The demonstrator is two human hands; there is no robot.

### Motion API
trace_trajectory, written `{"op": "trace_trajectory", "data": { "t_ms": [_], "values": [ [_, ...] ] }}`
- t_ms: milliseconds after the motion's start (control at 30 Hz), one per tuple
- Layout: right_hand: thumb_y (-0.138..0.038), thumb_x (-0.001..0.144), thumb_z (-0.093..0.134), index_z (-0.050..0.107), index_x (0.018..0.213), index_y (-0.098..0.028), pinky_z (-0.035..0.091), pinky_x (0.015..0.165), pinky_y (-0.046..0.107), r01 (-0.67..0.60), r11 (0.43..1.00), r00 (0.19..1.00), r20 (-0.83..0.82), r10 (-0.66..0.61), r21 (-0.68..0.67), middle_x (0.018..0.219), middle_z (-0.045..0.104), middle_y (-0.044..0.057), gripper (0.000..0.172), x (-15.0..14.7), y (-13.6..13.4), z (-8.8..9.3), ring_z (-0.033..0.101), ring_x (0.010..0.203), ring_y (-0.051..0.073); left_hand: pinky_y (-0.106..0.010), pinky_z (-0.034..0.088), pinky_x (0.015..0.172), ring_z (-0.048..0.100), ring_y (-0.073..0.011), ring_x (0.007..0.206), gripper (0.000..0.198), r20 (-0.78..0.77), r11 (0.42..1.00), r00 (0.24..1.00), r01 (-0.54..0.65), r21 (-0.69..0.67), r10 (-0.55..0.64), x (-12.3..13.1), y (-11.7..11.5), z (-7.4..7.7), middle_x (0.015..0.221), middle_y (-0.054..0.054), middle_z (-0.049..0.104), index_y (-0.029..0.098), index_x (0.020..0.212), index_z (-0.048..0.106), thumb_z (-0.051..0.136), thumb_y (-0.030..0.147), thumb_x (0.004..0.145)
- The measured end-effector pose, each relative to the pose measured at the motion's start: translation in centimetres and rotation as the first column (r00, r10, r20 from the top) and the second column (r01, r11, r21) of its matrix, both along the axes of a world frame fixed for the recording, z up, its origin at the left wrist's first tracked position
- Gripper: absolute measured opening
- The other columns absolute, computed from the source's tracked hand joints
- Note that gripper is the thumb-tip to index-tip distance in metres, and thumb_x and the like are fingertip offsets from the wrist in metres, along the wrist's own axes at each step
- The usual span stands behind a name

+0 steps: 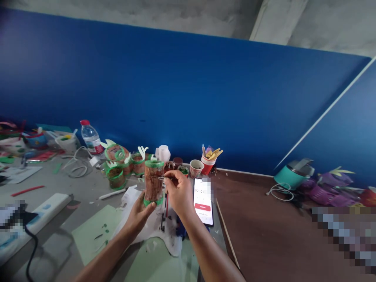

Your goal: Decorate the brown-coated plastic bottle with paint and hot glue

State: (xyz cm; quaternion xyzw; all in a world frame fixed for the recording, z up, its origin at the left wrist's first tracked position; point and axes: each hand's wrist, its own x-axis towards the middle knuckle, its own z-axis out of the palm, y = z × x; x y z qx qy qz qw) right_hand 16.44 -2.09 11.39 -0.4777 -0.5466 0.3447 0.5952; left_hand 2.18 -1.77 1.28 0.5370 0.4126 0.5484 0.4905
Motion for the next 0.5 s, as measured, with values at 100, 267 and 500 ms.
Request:
{"op": "trace_trajectory", "data": {
  "t_ms": [100,267,500],
  "values": [
    [-0.028,0.074,0.058,0.059,0.087,-0.019,0.042,0.049,0.025,0.019,1.000,0.999,-0.027,-0.019,0.000,0.067,0.059,-0.002,0.016,-0.41,-0.03,-0.22,0.052,0.050,0.012,-0.043,0.041,0.103,0.056,-0.0321,0.120,0.063,-0.029,1.000,1.000,0.003,0.015,-0.002,0.00,-0.03,-0.14,0.127,-0.013,0.065,0.016,0.126,0.054,0.070,0.046,0.073],
    [-0.027,0.074,0.060,0.055,0.095,-0.019,0.048,0.057,0.026,0.068,0.998,0.997,-0.036,-0.068,-0.008,0.076,0.061,0.000,0.023,-0.80,-0.13,-0.55,0.059,0.063,0.015,-0.042,0.041,0.103,0.056,-0.0312,0.121,0.061,-0.022,0.999,0.999,0.028,0.040,-0.027,0.13,-0.11,-0.38,0.129,-0.013,0.063,0.016,0.128,0.052,0.070,0.043,0.075],
    [-0.026,0.076,0.060,0.054,0.095,-0.019,0.050,0.061,0.028,0.091,0.996,0.996,0.004,-0.091,0.014,0.077,0.063,0.001,0.021,-1.05,-0.40,-0.61,0.062,0.069,0.017,-0.042,0.042,0.102,0.055,-0.0318,0.121,0.060,-0.010,0.998,0.999,0.049,0.037,-0.049,0.30,-0.29,-0.29,0.126,-0.013,0.065,0.016,0.125,0.053,0.070,0.044,0.075]
  ]
}}
